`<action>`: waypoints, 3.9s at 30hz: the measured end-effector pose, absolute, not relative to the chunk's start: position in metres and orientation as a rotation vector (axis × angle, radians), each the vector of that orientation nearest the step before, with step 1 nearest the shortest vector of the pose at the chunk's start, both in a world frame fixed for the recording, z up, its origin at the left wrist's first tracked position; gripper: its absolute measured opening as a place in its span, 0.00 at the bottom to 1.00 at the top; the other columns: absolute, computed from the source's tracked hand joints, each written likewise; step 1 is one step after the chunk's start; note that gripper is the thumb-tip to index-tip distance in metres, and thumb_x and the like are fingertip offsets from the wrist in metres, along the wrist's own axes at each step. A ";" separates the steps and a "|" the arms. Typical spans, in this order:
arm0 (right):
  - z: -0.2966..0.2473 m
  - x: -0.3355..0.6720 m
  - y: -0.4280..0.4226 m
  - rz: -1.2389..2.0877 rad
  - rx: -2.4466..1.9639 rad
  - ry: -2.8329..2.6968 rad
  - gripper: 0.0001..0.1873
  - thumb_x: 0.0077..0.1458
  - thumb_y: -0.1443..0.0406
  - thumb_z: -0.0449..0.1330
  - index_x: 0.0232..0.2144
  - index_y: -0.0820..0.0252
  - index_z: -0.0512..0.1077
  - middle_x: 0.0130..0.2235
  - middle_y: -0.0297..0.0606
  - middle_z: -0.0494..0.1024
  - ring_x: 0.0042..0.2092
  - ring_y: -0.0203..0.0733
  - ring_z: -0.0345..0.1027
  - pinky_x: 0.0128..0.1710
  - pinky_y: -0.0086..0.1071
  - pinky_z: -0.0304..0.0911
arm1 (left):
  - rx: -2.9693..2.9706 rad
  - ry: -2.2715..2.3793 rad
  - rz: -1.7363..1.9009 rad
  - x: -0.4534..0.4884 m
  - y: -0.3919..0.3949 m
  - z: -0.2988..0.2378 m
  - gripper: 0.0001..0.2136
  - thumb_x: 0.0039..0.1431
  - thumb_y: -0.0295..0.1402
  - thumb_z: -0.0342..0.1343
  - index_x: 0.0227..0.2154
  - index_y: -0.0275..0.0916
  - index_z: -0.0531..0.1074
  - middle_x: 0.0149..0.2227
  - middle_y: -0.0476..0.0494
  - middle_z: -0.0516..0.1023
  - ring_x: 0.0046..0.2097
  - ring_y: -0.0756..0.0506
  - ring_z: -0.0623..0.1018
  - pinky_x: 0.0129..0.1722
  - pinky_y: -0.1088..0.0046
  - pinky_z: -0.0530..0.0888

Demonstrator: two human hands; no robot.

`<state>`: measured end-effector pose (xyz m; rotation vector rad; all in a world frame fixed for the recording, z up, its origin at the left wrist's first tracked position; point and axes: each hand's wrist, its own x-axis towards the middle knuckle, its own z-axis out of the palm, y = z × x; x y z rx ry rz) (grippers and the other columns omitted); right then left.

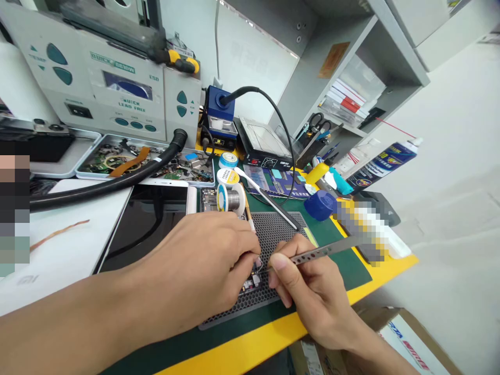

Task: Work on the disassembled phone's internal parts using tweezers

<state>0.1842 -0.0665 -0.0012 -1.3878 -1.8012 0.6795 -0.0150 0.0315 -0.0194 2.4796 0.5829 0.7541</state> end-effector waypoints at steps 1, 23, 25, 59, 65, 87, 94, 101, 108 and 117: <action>-0.001 0.184 -0.067 0.681 -1.390 -1.802 0.23 0.75 0.65 0.56 0.24 0.57 0.71 0.30 0.32 0.72 0.28 0.35 0.68 0.29 0.32 0.64 | 2.483 0.587 0.755 -0.015 0.032 -0.020 0.12 0.68 0.28 0.55 0.27 0.42 0.76 0.30 0.52 0.78 0.34 0.45 0.75 0.34 0.65 0.65; -0.002 0.178 -0.065 0.603 -1.378 -1.892 0.20 0.72 0.69 0.56 0.25 0.56 0.66 0.30 0.33 0.71 0.31 0.39 0.67 0.31 0.36 0.62 | 2.483 0.591 0.760 -0.015 0.031 -0.022 0.12 0.68 0.29 0.56 0.27 0.42 0.76 0.30 0.52 0.77 0.33 0.45 0.74 0.34 0.65 0.64; -0.002 0.179 -0.066 0.600 -1.373 -1.899 0.19 0.72 0.69 0.57 0.26 0.56 0.68 0.32 0.34 0.73 0.32 0.39 0.68 0.32 0.35 0.62 | 2.483 0.592 0.752 -0.015 0.031 -0.021 0.12 0.68 0.28 0.56 0.27 0.42 0.75 0.30 0.52 0.77 0.33 0.45 0.74 0.33 0.65 0.63; -0.002 0.178 -0.065 0.565 -1.376 -1.842 0.24 0.73 0.67 0.57 0.21 0.55 0.67 0.29 0.35 0.74 0.31 0.39 0.71 0.30 0.33 0.65 | 2.493 0.573 0.765 -0.015 0.032 -0.018 0.12 0.67 0.27 0.54 0.28 0.41 0.75 0.30 0.51 0.79 0.34 0.44 0.74 0.33 0.65 0.65; -0.002 0.180 -0.065 0.570 -1.362 -1.854 0.22 0.73 0.69 0.56 0.23 0.55 0.68 0.30 0.34 0.74 0.31 0.38 0.71 0.30 0.32 0.65 | 2.501 0.575 0.758 -0.014 0.031 -0.017 0.11 0.67 0.27 0.55 0.28 0.41 0.76 0.30 0.51 0.79 0.33 0.44 0.74 0.33 0.66 0.65; -0.003 0.182 -0.066 0.581 -1.371 -1.845 0.23 0.73 0.68 0.57 0.23 0.56 0.69 0.31 0.35 0.74 0.32 0.39 0.72 0.30 0.32 0.66 | 2.496 0.569 0.774 -0.015 0.030 -0.019 0.12 0.67 0.27 0.55 0.27 0.41 0.75 0.30 0.51 0.78 0.33 0.44 0.74 0.33 0.65 0.64; -0.002 0.181 -0.065 0.560 -1.381 -1.852 0.23 0.72 0.68 0.57 0.22 0.55 0.68 0.30 0.36 0.75 0.31 0.39 0.72 0.29 0.32 0.66 | 2.474 0.581 0.763 -0.014 0.031 -0.019 0.11 0.67 0.27 0.55 0.27 0.41 0.76 0.30 0.51 0.78 0.33 0.45 0.74 0.34 0.65 0.64; -0.003 0.181 -0.065 0.562 -1.388 -1.850 0.24 0.72 0.68 0.58 0.20 0.55 0.67 0.30 0.37 0.76 0.32 0.40 0.74 0.31 0.32 0.68 | 2.478 0.584 0.743 -0.016 0.030 -0.017 0.11 0.67 0.27 0.55 0.28 0.41 0.76 0.30 0.51 0.79 0.34 0.44 0.75 0.34 0.65 0.65; -0.003 0.179 -0.064 0.571 -1.394 -1.840 0.22 0.73 0.68 0.58 0.23 0.56 0.69 0.30 0.34 0.74 0.31 0.37 0.72 0.29 0.30 0.66 | 2.476 0.588 0.757 -0.014 0.031 -0.018 0.12 0.67 0.27 0.54 0.28 0.41 0.76 0.30 0.50 0.78 0.34 0.44 0.75 0.34 0.66 0.65; -0.003 0.181 -0.067 0.580 -1.386 -1.852 0.21 0.72 0.70 0.57 0.24 0.56 0.69 0.31 0.33 0.74 0.30 0.35 0.71 0.29 0.29 0.65 | 2.473 0.574 0.777 -0.015 0.030 -0.018 0.12 0.67 0.26 0.55 0.27 0.41 0.75 0.29 0.51 0.78 0.33 0.45 0.74 0.33 0.66 0.64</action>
